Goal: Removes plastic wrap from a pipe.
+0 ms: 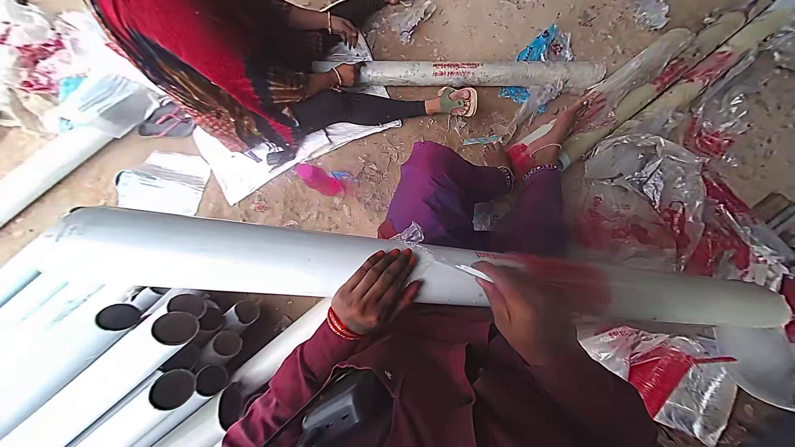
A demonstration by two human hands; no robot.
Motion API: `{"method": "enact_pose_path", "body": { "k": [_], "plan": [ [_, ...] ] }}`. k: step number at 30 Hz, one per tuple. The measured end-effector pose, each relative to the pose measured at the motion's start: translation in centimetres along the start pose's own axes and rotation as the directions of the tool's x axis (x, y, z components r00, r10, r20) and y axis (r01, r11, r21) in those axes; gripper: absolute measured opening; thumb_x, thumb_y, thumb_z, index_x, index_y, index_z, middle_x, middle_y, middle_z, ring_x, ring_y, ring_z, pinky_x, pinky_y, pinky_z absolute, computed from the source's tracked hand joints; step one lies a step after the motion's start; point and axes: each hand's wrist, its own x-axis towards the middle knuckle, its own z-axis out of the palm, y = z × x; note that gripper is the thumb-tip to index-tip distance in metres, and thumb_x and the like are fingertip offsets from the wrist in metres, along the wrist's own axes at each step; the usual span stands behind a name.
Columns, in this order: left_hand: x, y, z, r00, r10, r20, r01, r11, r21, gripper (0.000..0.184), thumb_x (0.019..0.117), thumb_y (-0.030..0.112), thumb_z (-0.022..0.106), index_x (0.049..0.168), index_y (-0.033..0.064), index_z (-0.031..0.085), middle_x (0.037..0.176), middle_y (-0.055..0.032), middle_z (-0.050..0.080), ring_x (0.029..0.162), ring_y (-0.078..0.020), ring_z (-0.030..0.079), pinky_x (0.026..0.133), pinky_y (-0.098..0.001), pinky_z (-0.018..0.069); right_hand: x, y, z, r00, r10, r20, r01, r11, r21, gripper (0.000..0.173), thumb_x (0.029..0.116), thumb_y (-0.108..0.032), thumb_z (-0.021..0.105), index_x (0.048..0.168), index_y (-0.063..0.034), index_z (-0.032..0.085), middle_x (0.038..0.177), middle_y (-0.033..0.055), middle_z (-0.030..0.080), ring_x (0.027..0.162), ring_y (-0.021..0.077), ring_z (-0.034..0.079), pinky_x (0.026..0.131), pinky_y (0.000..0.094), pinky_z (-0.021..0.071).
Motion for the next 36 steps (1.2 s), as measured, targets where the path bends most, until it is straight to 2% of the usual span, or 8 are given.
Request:
{"method": "enact_pose_path", "body": {
  "k": [3, 10, 15, 21, 28, 36],
  "plan": [
    [0.2, -0.1, 0.2, 1.000, -0.003, -0.002, 0.003, 1.000, 0.009, 0.038, 0.1059, 0.031, 0.052, 0.112, 0.0035, 0.077, 0.109, -0.0107, 0.079, 0.104, -0.0220, 0.074, 0.100, -0.0322, 0.0528, 1.3, -0.9, 0.7, 0.993, -0.080, 0.082, 0.083, 0.996, -0.039, 0.029, 0.1019, -0.019, 0.053, 0.106, -0.0075, 0.079, 0.072, 0.0099, 0.070, 0.062, 0.0263, 0.067, 0.054, 0.0357, 0.0526],
    [-0.2, 0.1, 0.0, 1.000, -0.016, -0.013, 0.016, 1.000, 0.002, 0.036, 0.1056, 0.030, 0.052, 0.111, 0.0036, 0.077, 0.110, -0.0101, 0.079, 0.104, -0.0213, 0.074, 0.100, -0.0314, 0.0522, 3.0, -1.4, 1.0, 0.962, -0.130, 0.238, 0.149, 0.987, -0.063, 0.030, 0.0944, -0.009, 0.053, 0.108, -0.0060, 0.080, 0.068, 0.0120, 0.066, 0.056, 0.0289, 0.066, 0.048, 0.0391, 0.0508],
    [0.1, 0.2, 0.1, 1.000, -0.023, -0.002, 0.023, 1.000, 0.006, 0.035, 0.1055, 0.025, 0.050, 0.109, 0.0037, 0.077, 0.109, -0.0102, 0.079, 0.103, -0.0220, 0.074, 0.099, -0.0321, 0.0527, 4.0, -1.3, 0.2, 0.935, -0.132, 0.328, 0.153, 0.987, -0.039, 0.032, 0.0894, -0.003, 0.055, 0.110, -0.0035, 0.079, 0.069, 0.0137, 0.066, 0.056, 0.0310, 0.066, 0.048, 0.0414, 0.0514],
    [0.2, 0.3, 0.2, 1.000, -0.026, 0.002, 0.026, 1.000, 0.005, 0.033, 0.1045, 0.021, 0.050, 0.107, 0.0040, 0.078, 0.107, -0.0098, 0.079, 0.101, -0.0217, 0.075, 0.099, -0.0320, 0.0530, 5.7, -1.5, -1.8, 0.840, -0.163, 0.517, 0.209, 0.977, -0.032, 0.033, 0.0843, 0.005, 0.062, 0.114, 0.0012, 0.076, 0.071, 0.0167, 0.065, 0.058, 0.0338, 0.067, 0.051, 0.0434, 0.0526],
    [0.4, 0.6, 0.4, 1.000, -0.026, 0.014, 0.026, 1.000, 0.004, 0.032, 0.1043, 0.020, 0.050, 0.108, 0.0035, 0.078, 0.108, -0.0098, 0.079, 0.101, -0.0219, 0.075, 0.099, -0.0327, 0.0534, 6.5, -1.4, -3.5, 0.754, -0.139, 0.642, 0.254, 0.963, -0.090, 0.037, 0.0798, 0.008, 0.066, 0.116, 0.0046, 0.074, 0.075, 0.0182, 0.068, 0.061, 0.0336, 0.068, 0.052, 0.0426, 0.0538],
    [0.4, 0.5, 0.2, 1.000, -0.012, 0.027, 0.012, 1.000, 0.007, 0.033, 0.1041, 0.018, 0.049, 0.107, 0.0027, 0.078, 0.107, -0.0104, 0.079, 0.101, -0.0228, 0.075, 0.098, -0.0325, 0.0534, 4.5, 0.1, -4.7, 0.787, -0.087, 0.610, 0.219, 0.965, -0.144, 0.034, 0.0796, 0.008, 0.067, 0.113, 0.0040, 0.075, 0.074, 0.0191, 0.068, 0.059, 0.0347, 0.068, 0.051, 0.0439, 0.0542]
  ]
}}
